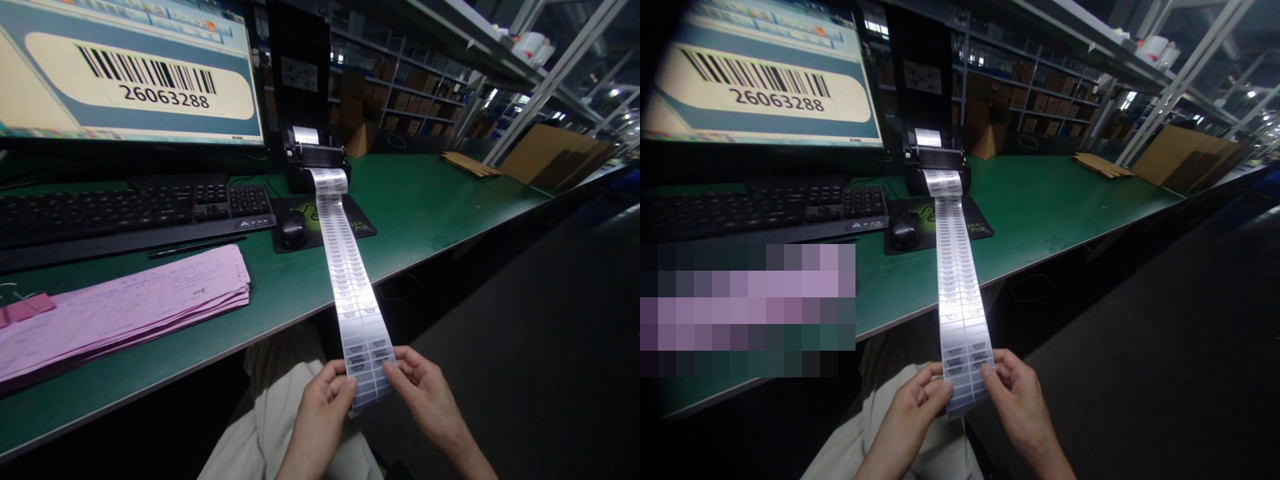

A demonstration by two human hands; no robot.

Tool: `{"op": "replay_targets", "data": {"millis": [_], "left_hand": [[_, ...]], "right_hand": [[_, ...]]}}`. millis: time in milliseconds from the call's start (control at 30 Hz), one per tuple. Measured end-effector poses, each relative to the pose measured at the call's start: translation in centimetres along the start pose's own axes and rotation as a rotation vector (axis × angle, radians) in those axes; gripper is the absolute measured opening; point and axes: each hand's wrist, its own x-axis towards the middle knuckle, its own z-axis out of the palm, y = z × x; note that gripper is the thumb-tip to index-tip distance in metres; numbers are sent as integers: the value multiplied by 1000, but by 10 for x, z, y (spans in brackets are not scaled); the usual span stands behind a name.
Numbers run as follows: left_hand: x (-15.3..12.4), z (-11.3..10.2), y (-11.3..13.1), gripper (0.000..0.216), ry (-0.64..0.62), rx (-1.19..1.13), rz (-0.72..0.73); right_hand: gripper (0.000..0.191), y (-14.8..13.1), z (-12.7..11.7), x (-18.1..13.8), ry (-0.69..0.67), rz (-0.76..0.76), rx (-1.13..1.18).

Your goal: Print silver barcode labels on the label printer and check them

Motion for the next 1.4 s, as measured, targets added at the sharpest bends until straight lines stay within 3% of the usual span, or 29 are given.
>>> {"op": "replay_targets", "data": {"millis": [667,1400], "left_hand": [[-21,10,12,26,30,89,50],[-23,11,12,22,3,77,106]], "right_hand": [[32,-22,3,-22,57,-32,16],[33,-19,5,-26,56,-46,2]]}}
